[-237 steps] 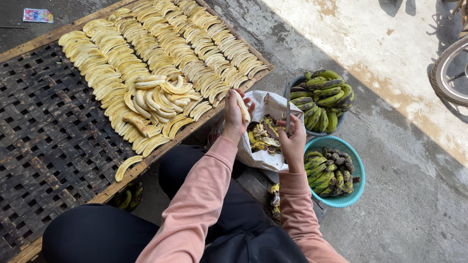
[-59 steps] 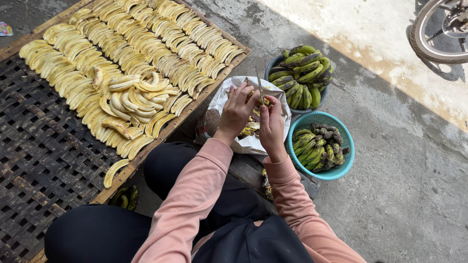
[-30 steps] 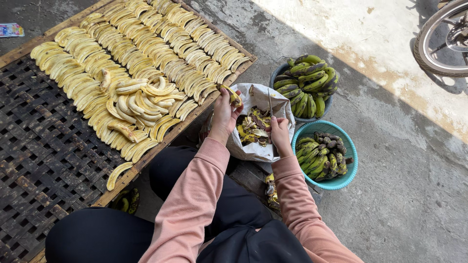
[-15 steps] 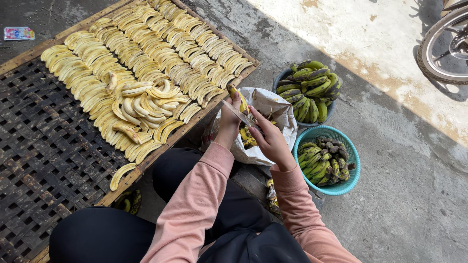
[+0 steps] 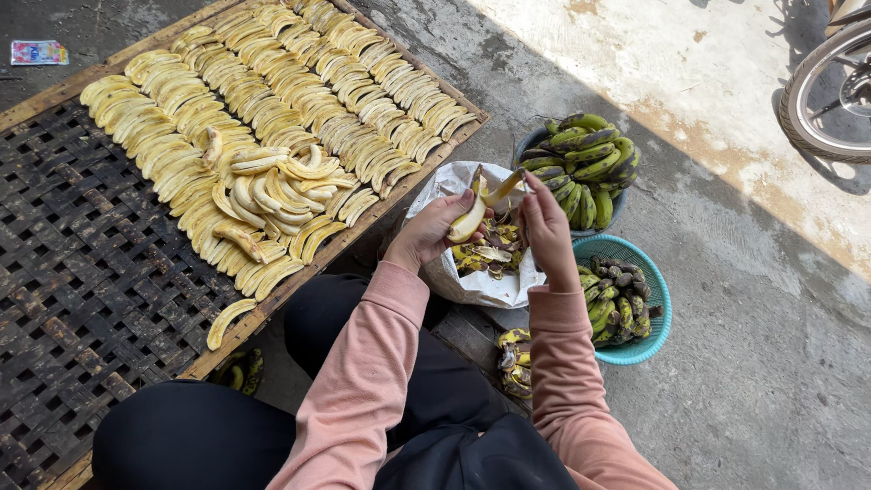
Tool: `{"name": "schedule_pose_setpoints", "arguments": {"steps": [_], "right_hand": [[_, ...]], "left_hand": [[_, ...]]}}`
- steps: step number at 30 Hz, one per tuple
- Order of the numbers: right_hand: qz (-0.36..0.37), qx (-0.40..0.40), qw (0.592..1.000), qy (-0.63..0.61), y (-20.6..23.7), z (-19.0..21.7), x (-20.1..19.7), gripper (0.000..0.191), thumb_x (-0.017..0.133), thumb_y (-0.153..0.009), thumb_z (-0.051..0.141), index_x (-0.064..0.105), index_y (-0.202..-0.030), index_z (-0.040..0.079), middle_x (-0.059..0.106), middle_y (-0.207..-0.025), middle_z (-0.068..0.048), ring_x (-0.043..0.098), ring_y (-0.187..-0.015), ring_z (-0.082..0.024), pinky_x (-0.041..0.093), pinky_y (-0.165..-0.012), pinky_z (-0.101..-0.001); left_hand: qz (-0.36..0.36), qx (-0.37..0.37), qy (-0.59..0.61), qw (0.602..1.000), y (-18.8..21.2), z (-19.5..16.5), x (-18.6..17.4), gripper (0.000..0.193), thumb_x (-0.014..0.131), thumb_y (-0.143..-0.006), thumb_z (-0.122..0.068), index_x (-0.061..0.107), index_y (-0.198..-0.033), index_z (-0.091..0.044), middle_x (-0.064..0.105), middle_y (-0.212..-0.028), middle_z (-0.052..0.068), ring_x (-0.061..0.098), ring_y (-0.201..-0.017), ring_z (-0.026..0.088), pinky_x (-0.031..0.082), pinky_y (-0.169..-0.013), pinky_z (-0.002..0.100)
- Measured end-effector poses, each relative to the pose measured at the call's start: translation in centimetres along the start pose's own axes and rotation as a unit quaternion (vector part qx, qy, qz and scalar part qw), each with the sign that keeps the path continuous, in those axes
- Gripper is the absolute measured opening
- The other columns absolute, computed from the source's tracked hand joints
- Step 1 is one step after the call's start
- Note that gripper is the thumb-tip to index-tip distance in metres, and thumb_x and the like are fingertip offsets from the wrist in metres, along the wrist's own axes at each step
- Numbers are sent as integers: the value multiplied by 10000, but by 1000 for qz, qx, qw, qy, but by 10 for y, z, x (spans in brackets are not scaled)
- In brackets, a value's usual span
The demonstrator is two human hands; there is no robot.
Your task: The person sits on the ground peeling bananas by hand, drops the peels into a sack, and slices the peeled bananas with a knife, laying the slices in rows on a woven bamboo drying tray that already holds many arranged slices.
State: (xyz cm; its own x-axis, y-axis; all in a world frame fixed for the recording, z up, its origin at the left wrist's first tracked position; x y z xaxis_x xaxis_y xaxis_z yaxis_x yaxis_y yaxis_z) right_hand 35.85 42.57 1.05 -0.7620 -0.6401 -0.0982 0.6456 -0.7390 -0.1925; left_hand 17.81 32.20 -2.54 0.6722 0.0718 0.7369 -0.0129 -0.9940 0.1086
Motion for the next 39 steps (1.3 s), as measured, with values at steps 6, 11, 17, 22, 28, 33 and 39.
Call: {"name": "schedule_pose_setpoints", "arguments": {"steps": [6, 11, 17, 22, 28, 33, 39], "right_hand": [[-48, 59, 997, -27, -30, -24, -28, 462, 430, -1122, 289, 456, -1553, 126, 555, -803, 30, 511, -582, -34, 430, -461, -208], [-15, 99, 995, -21, -7, -37, 6, 567, 471, -1088, 308, 267, -1597, 166, 578, -815, 8, 528, -581, -64, 430, -467, -211], [20, -77, 985, 153, 51, 6, 64, 615, 562, -1098, 219, 309, -1650, 125, 588, -957, -41, 576, -818, -142, 500, -725, -304], [13, -214, 924, 316, 60, 54, 82, 581, 606, -1069, 222, 394, -1603, 136, 641, -1223, -168, 675, -1039, -316, 548, -854, -386], [9, -119, 927, 354, 51, 55, 76, 476, 621, -1045, 233, 549, -1514, 199, 605, -952, -112, 643, -809, -274, 525, -737, -360], [7, -200, 947, 251, 26, 48, 39, 426, 575, -1131, 175, 539, -1551, 114, 586, -1015, -27, 580, -885, -161, 506, -794, -307], [-58, -52, 997, 14, -31, 19, -11, 424, 499, -1146, 242, 527, -1550, 114, 451, -758, 89, 356, -584, -1, 292, -503, -173]], "left_hand": [[28, -17, -7, 999, 0, -1, 10, 438, 558, -1029, -334, 588, -1311, 1, 699, -1115, 128, 732, -946, 183, 654, -817, 316], [-59, 103, 57, 991, -19, 12, 1, 413, 552, -1087, -318, 585, -1365, -16, 657, -1165, 143, 668, -1010, 190, 593, -861, 331], [-171, 126, 236, 948, -32, 31, -32, 279, 506, -1036, -313, 522, -1180, -74, 605, -1142, 113, 669, -1077, 243, 594, -944, 455], [-165, 145, 254, 942, -34, 42, -47, 317, 526, -1056, -342, 530, -1153, -40, 622, -1104, 172, 665, -1037, 288, 566, -946, 481], [-124, 172, 181, 960, -33, 32, -49, 316, 577, -1050, -240, 558, -1222, 24, 645, -1133, 155, 682, -1043, 247, 594, -944, 403], [-107, 75, 21, 991, -17, 15, -32, 401, 578, -1035, -294, 578, -1274, 28, 712, -1085, 145, 728, -869, 218, 618, -773, 340], [-21, -8, -31, 999, 1, 8, 0, 361, 580, -1033, -218, 584, -1345, -36, 705, -1102, 89, 715, -933, 172, 630, -790, 357]]}}
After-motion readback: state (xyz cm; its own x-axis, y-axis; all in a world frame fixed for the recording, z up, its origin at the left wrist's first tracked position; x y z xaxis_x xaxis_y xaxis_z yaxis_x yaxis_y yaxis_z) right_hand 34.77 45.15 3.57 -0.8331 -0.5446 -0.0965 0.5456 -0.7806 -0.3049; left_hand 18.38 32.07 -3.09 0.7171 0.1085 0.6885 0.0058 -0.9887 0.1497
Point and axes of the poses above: each hand's wrist, its own y-axis away from the middle knuckle, its own x-axis out of the palm, z = x × y, the point moved 3 cm from there along -y, towards the middle knuckle
